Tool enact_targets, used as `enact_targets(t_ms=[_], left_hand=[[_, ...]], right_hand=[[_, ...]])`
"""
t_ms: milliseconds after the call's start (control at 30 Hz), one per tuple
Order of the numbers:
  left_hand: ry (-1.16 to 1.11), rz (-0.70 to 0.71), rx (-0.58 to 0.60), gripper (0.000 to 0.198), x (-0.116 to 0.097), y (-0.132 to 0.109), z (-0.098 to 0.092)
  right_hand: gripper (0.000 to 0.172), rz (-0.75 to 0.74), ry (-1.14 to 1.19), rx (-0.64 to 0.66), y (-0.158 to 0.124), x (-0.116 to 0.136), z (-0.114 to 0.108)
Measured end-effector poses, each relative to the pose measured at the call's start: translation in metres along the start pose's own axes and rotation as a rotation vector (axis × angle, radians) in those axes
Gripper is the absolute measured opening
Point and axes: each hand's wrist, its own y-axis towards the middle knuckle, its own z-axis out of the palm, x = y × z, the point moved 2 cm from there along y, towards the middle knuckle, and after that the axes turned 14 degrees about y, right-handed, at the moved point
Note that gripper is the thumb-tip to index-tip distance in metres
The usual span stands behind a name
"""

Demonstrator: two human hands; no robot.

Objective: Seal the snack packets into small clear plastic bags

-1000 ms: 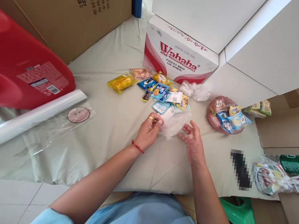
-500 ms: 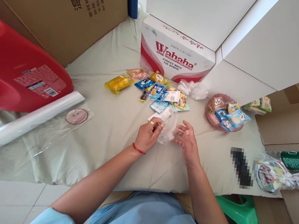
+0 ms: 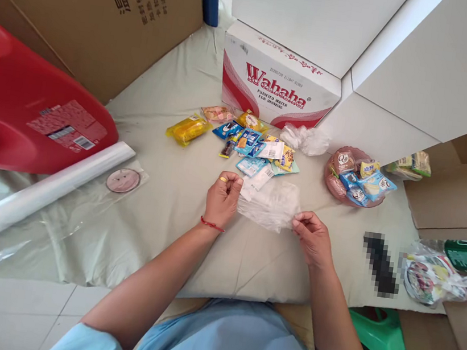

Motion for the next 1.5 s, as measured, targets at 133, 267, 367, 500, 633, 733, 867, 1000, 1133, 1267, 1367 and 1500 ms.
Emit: enact_targets(t_ms=[133, 267, 367, 500, 633, 733, 867, 1000, 1133, 1267, 1367, 1500], left_hand=[[0.012, -0.01, 0.002, 0.031, 0.001, 0.0, 0.002], [-0.146, 0.019, 0.025, 0.039, -0.008, 0.002, -0.001], [-0.4, 0.026, 0.154, 0.043, -0.024, 0.002, -0.014], [-0.455, 0.115, 0.831, 0.049, -0.052, -0.014, -0.028], [-0.382, 0.055, 1.46, 0.059, -0.064, -0.038, -0.024], [-0.303, -0.039, 1.312, 0.064, -0.053, -0.037, -0.011], [-0.156, 0.027, 0.534, 0.053, -0.029, -0.016, -0.005], [-0.043, 0.105, 0.223, 0.082, -0.013, -0.006, -0.002], [-0.161, 0.018, 0.444, 0.123, -0.009, -0.012, 0.007], [-0.255, -0.115, 0.508, 0.127, -0.011, -0.019, 0.014], [-0.339, -0.223, 0.533, 0.113, -0.012, -0.022, 0.021], [-0.335, -0.334, 0.517, 0.054, -0.012, -0.027, 0.02]], right_hand=[[0.027, 0.054, -0.122, 0.05, -0.013, 0.005, -0.021], [0.019, -0.014, -0.265, 0.192, -0.022, 0.022, -0.025], [0.009, -0.219, -0.385, 0.127, -0.025, 0.035, -0.019], [0.009, -0.308, -0.284, -0.03, -0.022, 0.036, -0.005], [0.023, -0.183, 0.102, -0.007, -0.013, 0.027, 0.011], [0.029, -0.129, 0.227, 0.032, -0.007, 0.023, 0.02], [0.024, -0.128, 0.271, 0.089, -0.003, 0.019, 0.026], [0.026, -0.091, 0.362, 0.149, -0.003, 0.019, 0.033], [0.026, -0.069, 0.482, 0.172, -0.006, 0.024, 0.036], [0.027, -0.065, 0.59, 0.169, -0.009, 0.027, 0.029], [0.026, -0.072, 0.623, 0.134, -0.013, 0.028, 0.022], [0.018, -0.139, 0.606, 0.052, -0.016, 0.031, 0.012]])
